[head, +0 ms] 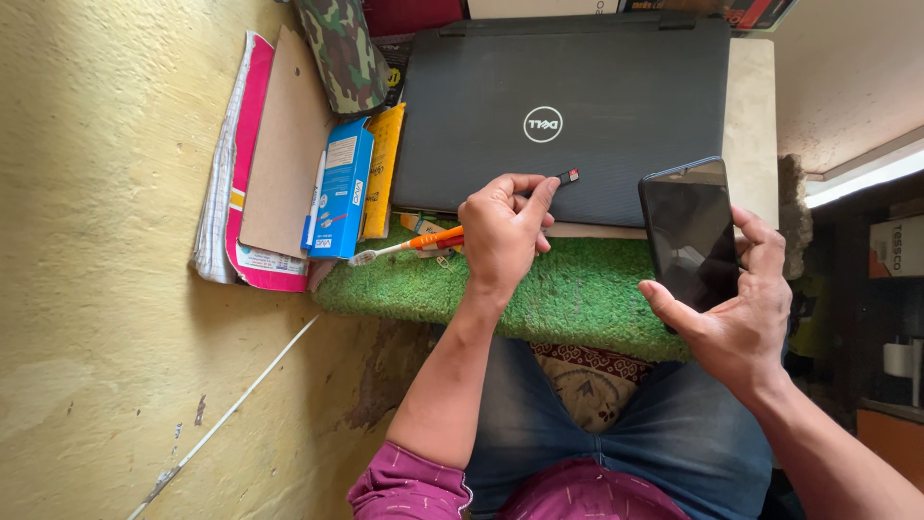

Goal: The person removes the back cover of a smartphone and then uses a red-handled screwdriver to unscrew multiple screws around the battery and camera area. The back cover is placed on a laptop, and the phone remains on the person's lap during the process.

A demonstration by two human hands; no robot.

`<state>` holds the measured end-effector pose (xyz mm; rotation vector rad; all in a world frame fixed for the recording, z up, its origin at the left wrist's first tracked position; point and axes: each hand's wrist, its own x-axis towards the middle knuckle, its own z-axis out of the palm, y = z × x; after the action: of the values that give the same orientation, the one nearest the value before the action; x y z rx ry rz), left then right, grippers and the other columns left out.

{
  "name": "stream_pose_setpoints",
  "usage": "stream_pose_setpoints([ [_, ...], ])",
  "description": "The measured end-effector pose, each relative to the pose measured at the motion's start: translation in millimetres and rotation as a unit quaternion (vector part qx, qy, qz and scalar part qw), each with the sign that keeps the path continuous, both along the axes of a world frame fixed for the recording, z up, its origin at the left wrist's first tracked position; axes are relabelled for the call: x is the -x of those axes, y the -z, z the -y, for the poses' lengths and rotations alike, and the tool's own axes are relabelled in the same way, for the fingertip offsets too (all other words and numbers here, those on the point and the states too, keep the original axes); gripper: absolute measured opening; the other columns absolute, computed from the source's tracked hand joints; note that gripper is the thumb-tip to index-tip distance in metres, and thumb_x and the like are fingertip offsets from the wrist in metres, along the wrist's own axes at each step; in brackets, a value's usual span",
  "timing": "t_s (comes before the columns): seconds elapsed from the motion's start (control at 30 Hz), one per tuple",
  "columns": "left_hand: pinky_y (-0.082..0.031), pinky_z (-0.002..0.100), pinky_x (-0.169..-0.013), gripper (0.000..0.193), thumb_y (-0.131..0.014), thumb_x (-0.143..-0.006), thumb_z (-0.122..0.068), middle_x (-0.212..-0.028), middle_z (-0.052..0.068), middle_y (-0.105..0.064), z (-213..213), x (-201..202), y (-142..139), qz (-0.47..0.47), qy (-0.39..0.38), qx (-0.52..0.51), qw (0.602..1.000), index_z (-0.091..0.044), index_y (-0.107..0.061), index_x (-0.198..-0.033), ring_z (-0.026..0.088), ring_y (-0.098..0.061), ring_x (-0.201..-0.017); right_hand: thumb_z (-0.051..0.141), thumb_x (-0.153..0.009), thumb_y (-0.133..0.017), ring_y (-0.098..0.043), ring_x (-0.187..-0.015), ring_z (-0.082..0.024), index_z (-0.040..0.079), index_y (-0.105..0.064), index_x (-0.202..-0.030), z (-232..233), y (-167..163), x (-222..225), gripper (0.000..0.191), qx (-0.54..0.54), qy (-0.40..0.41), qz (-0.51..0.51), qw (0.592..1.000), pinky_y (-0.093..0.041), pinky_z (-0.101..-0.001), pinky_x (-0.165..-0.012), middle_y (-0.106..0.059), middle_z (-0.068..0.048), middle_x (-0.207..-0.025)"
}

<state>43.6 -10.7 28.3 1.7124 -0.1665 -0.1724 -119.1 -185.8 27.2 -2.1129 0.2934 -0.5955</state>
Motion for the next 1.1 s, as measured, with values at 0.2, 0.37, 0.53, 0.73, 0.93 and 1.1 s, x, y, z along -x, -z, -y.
stream_pose_setpoints([
  [0.2, -0.045, 0.021, -0.036, 0.029, -0.072, -0.094, -0.021, -0.063, 0.005, -0.072, -1.6, -0.6, 5.5, -0.002, -0.006, 0.006, 1.0, 0.003, -0.073, -0.109, 0.005, -0.061, -0.042, 0.013, -0.081, -0.09, -0.059, -0.125, -0.021, -0.003, -0.036, -0.153, 2.4, 4.0, -0.5, 0.092, -0.008, -0.02, 0.026, 0.999, -0.049, -0.0312, -0.114, -0.058, -0.018, -0.132],
  [0.37, -0.048, 0.02, -0.049, 0.023, -0.072, -0.101, -0.017, -0.08, 0.006, -0.074, 3.0, 11.7, 9.4, 0.072, 0.05, 0.088, 0.992, 0.001, -0.074, -0.115, 0.004, -0.063, -0.06, 0.013, -0.077, -0.086, -0.059, -0.122, -0.017, 0.0, -0.038, -0.154, 4.6, 3.6, -1.3, 0.093, -0.164, -0.075, -0.009, 0.984, -0.05, -0.0283, -0.105, -0.059, -0.013, -0.132],
  [0.53, -0.055, 0.019, -0.096, 0.033, -0.068, -0.106, -0.004, -0.119, 0.007, -0.071, 12.0, 48.8, 6.0, 0.019, 0.189, 0.322, 0.927, 0.002, -0.063, -0.138, 0.004, -0.065, -0.1, 0.014, -0.076, -0.084, -0.056, -0.129, -0.016, 0.003, -0.036, -0.16, -2.0, 5.3, 1.2, 0.097, -0.308, -0.164, -0.019, 0.937, -0.046, -0.0284, -0.111, -0.058, -0.01, -0.138],
  [0.73, -0.054, 0.018, -0.092, 0.038, -0.063, -0.107, -0.001, -0.116, 0.006, -0.072, 12.0, 59.7, 2.1, -0.038, 0.183, 0.388, 0.903, 0.004, -0.06, -0.145, 0.003, -0.064, -0.098, 0.013, -0.075, -0.083, -0.056, -0.129, -0.016, 0.004, -0.035, -0.162, -4.2, 8.8, 2.7, 0.099, -0.293, -0.176, -0.028, 0.939, -0.045, -0.0286, -0.111, -0.058, -0.01, -0.137],
  [0.93, -0.042, 0.013, -0.071, 0.029, -0.063, -0.108, 0.001, -0.098, -0.001, -0.068, 9.9, 61.0, 4.4, -0.027, 0.16, 0.368, 0.916, 0.006, -0.065, -0.137, -0.003, -0.053, -0.078, 0.009, -0.075, -0.083, -0.054, -0.132, -0.017, 0.004, -0.032, -0.162, -9.0, 9.9, 2.6, 0.101, -0.279, -0.185, -0.014, 0.942, -0.045, -0.0298, -0.114, -0.055, -0.01, -0.14],
  [1.1, -0.044, 0.014, -0.072, 0.027, -0.062, -0.107, 0.003, -0.099, -0.001, -0.07, 8.3, 59.5, 6.5, -0.045, 0.156, 0.377, 0.912, 0.007, -0.065, -0.133, -0.003, -0.055, -0.078, 0.008, -0.073, -0.084, -0.054, -0.134, -0.018, 0.004, -0.032, -0.161, -12.3, 7.6, 2.0, 0.102, -0.241, -0.181, -0.01, 0.953, -0.044, -0.0301, -0.116, -0.054, -0.01, -0.143],
])
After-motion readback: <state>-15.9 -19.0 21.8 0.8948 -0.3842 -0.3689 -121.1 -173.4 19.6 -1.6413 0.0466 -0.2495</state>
